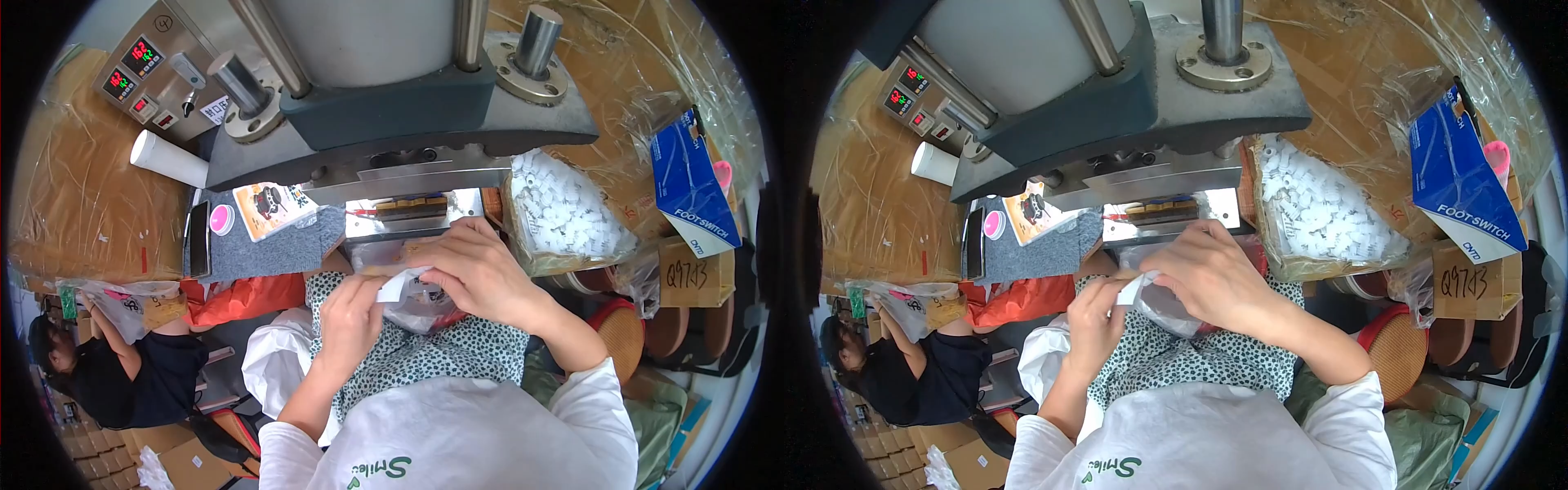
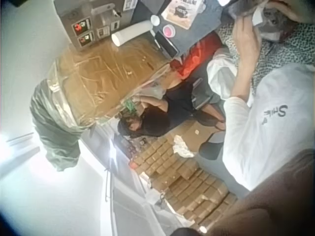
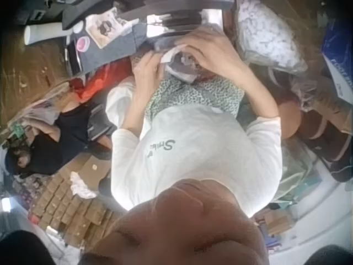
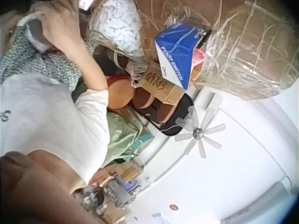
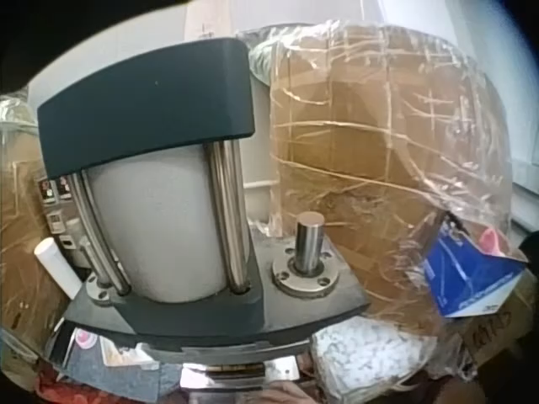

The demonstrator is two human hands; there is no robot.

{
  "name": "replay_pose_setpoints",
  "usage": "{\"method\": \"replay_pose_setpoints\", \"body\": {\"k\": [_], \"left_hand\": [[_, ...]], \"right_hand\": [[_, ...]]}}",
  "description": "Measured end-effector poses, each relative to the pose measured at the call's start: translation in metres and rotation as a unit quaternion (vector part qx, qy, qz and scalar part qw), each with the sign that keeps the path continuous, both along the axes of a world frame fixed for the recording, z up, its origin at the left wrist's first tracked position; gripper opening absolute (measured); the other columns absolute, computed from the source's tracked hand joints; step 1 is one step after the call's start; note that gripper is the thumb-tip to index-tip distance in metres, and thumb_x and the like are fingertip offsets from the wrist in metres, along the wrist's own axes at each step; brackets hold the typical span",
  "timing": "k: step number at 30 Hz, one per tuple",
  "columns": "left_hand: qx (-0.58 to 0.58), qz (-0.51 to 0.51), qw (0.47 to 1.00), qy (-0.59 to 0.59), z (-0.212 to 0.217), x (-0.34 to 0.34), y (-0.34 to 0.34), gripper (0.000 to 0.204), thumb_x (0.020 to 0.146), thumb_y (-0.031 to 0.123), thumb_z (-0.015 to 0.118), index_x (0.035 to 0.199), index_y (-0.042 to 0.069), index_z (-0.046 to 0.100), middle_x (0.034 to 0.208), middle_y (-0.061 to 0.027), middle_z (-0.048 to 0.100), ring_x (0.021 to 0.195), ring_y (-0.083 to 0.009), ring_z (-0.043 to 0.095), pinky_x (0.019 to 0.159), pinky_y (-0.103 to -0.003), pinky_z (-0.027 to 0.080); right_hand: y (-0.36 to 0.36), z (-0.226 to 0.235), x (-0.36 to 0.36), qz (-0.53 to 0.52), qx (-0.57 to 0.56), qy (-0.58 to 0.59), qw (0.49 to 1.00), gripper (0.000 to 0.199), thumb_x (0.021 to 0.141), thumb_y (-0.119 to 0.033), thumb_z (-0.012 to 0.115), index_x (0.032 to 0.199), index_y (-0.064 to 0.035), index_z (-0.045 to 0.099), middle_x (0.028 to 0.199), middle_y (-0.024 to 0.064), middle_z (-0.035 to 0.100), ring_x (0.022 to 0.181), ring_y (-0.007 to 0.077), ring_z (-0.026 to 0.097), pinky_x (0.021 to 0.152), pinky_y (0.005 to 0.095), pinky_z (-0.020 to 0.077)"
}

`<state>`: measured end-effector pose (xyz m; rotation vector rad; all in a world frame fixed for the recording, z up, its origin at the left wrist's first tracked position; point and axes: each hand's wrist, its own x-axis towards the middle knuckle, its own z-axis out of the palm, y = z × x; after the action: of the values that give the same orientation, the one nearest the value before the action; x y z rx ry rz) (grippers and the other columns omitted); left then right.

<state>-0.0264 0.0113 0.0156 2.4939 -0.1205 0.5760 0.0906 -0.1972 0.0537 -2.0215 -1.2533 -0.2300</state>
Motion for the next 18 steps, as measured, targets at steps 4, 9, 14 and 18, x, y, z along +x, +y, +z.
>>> {"method": "replay_pose_setpoints", "body": {"k": [4, 9, 14, 18], "left_hand": [[-0.086, -0.041, 0.992, 0.083, -0.010, 0.008, -0.011, 0.018, 0.087, -0.002, 0.069, 0.104, 0.001, 0.072, 0.089, -0.0160, 0.069, 0.073, -0.0333, 0.069, 0.063, -0.038, 0.053], [-0.351, -0.003, 0.890, 0.290, -0.026, 0.043, -0.015, 0.024, 0.101, 0.019, 0.067, 0.104, -0.004, 0.073, 0.097, -0.0097, 0.076, 0.078, -0.0086, 0.068, 0.066, -0.029, 0.055], [-0.570, 0.010, 0.778, 0.263, -0.045, 0.079, -0.007, 0.032, 0.103, 0.022, 0.065, 0.105, -0.009, 0.072, 0.096, -0.0060, 0.075, 0.080, -0.0072, 0.065, 0.068, -0.026, 0.053], [-0.621, 0.017, 0.735, 0.273, -0.045, 0.085, -0.007, 0.031, 0.103, 0.021, 0.065, 0.110, -0.009, 0.070, 0.095, -0.0048, 0.074, 0.083, -0.0075, 0.065, 0.072, -0.026, 0.053]], "right_hand": [[-0.009, -0.018, 0.008, 0.009, -0.012, 0.139, 0.990, 0.034, 0.087, -0.013, 0.077, 0.120, -0.0064, 0.072, 0.109, 0.0080, 0.076, 0.094, 0.0263, 0.069, 0.093, 0.0394, 0.0488], [-0.021, -0.011, 0.010, -0.143, 0.039, 0.153, 0.977, 0.035, 0.091, -0.013, 0.076, 0.123, -0.0008, 0.070, 0.106, 0.0148, 0.076, 0.094, 0.0314, 0.070, 0.079, 0.0389, 0.0559], [-0.047, 0.004, 0.012, -0.177, -0.031, 0.129, 0.975, 0.026, 0.091, -0.012, 0.075, 0.114, -0.0004, 0.073, 0.107, 0.0154, 0.076, 0.096, 0.0331, 0.071, 0.079, 0.0392, 0.0555], [-0.067, -0.022, 0.047, -0.334, -0.050, 0.043, 0.940, 0.018, 0.089, -0.004, 0.069, 0.107, -0.0008, 0.072, 0.111, 0.0185, 0.073, 0.100, 0.0376, 0.069, 0.080, 0.0416, 0.0551]]}}
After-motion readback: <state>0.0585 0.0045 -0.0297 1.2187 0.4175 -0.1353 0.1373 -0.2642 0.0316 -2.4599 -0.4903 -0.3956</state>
